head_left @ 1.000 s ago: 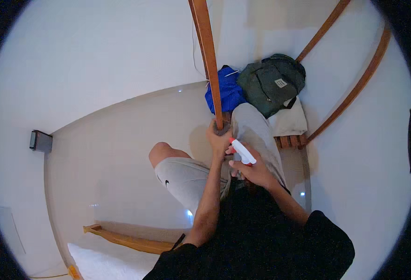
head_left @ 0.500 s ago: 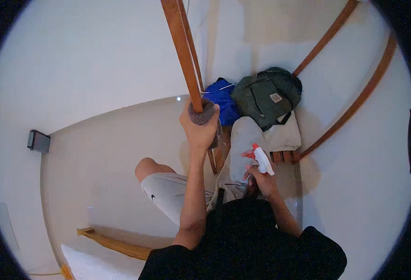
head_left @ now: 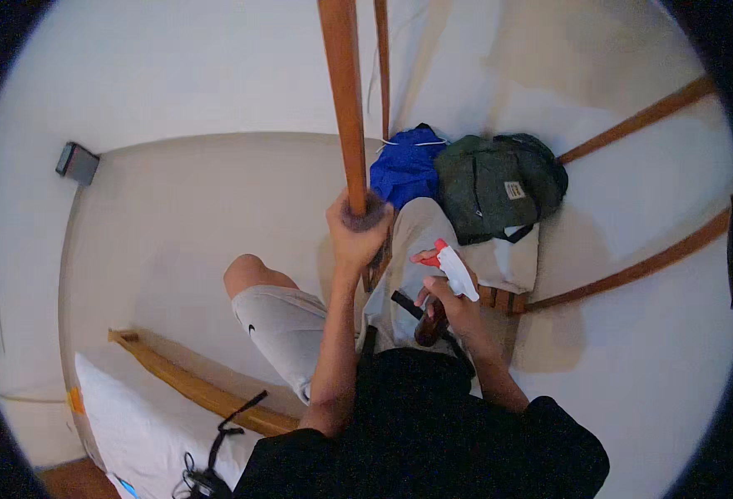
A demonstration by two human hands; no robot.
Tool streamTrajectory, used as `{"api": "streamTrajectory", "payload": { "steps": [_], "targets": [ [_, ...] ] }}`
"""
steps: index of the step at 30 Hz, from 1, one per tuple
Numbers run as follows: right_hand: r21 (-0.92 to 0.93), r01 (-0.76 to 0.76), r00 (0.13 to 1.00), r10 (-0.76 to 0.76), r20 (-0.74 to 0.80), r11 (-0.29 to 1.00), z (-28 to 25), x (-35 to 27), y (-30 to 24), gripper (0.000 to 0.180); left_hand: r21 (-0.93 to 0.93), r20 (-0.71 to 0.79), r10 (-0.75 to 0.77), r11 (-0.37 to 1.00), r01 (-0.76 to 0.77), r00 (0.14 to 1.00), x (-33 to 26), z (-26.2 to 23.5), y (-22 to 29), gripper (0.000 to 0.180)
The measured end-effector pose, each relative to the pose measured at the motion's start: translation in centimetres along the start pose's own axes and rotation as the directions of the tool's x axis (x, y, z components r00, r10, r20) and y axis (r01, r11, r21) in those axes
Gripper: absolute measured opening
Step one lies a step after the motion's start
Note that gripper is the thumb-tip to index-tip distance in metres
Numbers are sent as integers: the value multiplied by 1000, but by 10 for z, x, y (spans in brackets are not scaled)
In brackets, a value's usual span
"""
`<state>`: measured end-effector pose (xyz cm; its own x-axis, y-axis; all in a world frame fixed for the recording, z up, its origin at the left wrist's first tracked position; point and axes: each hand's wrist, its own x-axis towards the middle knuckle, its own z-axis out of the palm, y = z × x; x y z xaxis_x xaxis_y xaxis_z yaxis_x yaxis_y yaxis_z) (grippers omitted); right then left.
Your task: Spraying and wiping a wooden towel rack with a cleaning cloth.
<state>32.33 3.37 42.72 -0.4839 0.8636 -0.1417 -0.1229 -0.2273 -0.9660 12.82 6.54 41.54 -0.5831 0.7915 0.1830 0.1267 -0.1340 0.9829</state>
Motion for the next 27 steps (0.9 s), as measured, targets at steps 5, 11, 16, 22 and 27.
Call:
{"api": "streamTrajectory", "payload": {
  "steps": [5, 11, 16, 22, 27],
  "targets": [
    [-56, -162, 987, 163, 17, 985, -2, 14, -3, 39, -63, -85, 88, 994, -94, 992, 34, -6, 54, 19],
    [-67, -314, 937, 321, 138, 947, 1, 43, 16, 39, 186, -180, 31, 982, 3, 983, 16, -15, -13, 21],
    [12, -257, 917, 241, 317, 966, 15, 53, 11, 40, 189, -223, 17, 982, 27, 975, -14, -23, -86, 21],
    [-37, -317, 910, 315, 269, 948, 5, 78, 41, 37, 155, -134, -67, 984, 88, 989, -3, -18, -77, 23],
    [36, -393, 902, 378, 210, 919, 2, 86, 51, 34, 64, -88, 132, 990, -127, 987, 51, -9, -5, 26]
  ]
}}
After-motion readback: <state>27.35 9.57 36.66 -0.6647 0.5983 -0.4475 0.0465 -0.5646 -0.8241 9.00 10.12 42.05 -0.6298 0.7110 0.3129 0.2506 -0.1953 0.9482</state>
